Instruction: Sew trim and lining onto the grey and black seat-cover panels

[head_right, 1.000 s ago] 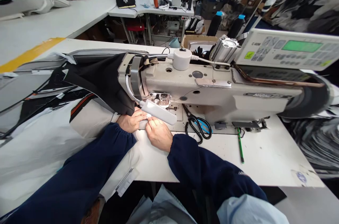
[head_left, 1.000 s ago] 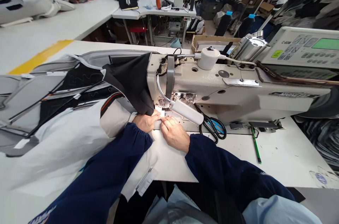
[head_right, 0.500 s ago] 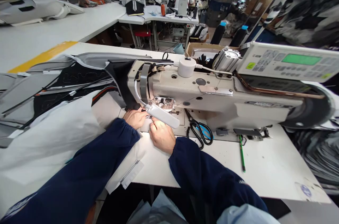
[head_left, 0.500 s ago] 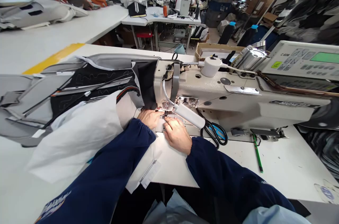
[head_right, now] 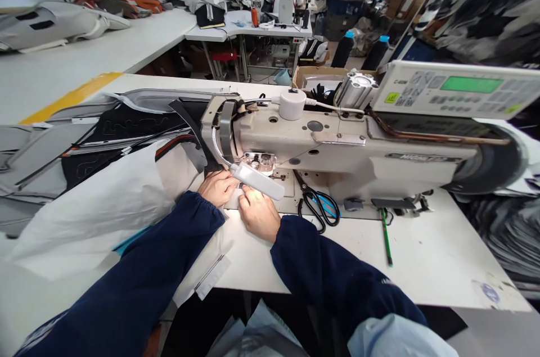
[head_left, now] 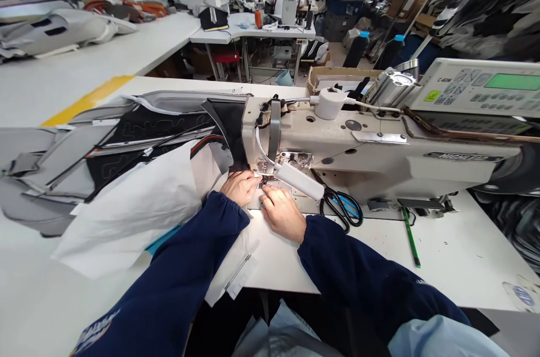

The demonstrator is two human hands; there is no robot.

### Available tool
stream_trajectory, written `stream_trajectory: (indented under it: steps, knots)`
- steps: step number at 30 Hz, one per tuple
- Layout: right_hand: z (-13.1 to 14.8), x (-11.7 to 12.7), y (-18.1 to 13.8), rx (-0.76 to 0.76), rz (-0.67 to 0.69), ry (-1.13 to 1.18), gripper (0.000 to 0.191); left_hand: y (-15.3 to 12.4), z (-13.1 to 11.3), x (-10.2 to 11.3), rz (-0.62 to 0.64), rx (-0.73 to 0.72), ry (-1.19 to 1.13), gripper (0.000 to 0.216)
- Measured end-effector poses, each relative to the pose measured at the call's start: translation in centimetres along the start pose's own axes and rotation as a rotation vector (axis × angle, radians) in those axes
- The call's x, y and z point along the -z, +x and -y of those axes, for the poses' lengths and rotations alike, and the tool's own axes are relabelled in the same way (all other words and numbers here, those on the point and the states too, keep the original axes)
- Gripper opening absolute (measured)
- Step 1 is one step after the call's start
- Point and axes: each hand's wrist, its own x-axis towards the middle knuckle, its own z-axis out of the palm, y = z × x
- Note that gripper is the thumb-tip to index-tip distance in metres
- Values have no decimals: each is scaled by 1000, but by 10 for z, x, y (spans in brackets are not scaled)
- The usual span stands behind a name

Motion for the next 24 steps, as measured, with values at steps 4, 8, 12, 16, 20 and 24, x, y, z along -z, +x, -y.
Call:
stream_trajectory:
  steps: [4, 8, 12, 16, 20, 24]
  knots:
    - [1, 0, 0, 10, -17, -22, 25, 2, 0, 1, 14, 0, -17, 31]
    - [1, -2, 0, 17, -44, -35, 25, 4, 1, 2, 21, -42, -40, 32]
    - [1, -4, -1, 15, -64, -35, 25, 3, 1, 3, 19, -63, -63, 33]
    - [0, -6, -1, 20, -71, -29, 25, 2, 1, 1, 4, -55, -106, 32]
    - [-1, -8, -2, 8, -68, 1, 24, 3, 2, -3, 7, 133, -177, 31]
    - [-4, -10, -3, 21, -101, 52, 21, 12, 3, -8, -40, 338, -139, 36]
